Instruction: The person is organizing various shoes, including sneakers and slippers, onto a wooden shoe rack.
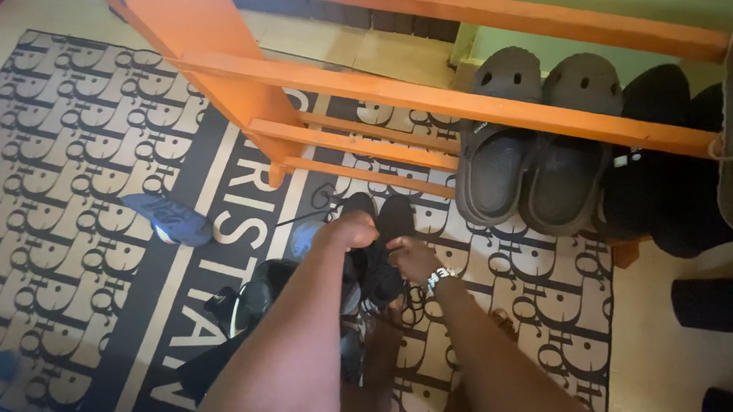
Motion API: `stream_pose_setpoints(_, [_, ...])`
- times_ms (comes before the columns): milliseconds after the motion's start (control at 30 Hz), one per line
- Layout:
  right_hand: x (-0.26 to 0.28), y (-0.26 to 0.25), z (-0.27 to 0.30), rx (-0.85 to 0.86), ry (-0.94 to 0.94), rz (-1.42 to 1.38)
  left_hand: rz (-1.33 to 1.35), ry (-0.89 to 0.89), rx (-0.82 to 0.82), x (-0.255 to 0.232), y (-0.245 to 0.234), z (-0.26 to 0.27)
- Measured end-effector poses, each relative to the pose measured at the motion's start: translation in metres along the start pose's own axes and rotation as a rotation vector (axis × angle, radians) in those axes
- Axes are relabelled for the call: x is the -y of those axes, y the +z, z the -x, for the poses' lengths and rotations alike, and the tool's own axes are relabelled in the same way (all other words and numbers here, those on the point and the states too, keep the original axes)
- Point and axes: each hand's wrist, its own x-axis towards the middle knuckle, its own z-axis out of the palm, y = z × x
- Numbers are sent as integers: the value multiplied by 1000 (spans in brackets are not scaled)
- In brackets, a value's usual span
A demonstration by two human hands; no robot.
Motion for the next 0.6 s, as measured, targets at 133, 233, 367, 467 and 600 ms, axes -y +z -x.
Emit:
stream_pose_setpoints(133, [-38,21,-39,13,-46,-189,64,-45,27,3,3,-15])
stream_pose_setpoints(233, [-38,34,-48,-35,35,-336,102,-74,23,13,18,-37])
stream_pose_setpoints(367, [-76,66,-91,-77,135,-495,95,-93,32,8,13,-24])
stream_pose_setpoints(467, [-49,69,-76,-94,236,-659,102,-89,35,3,7,-21])
stream_pose_setpoints(600, [-46,72,-71,-167,303,-1409,130,-112,24,-3,11,-22])
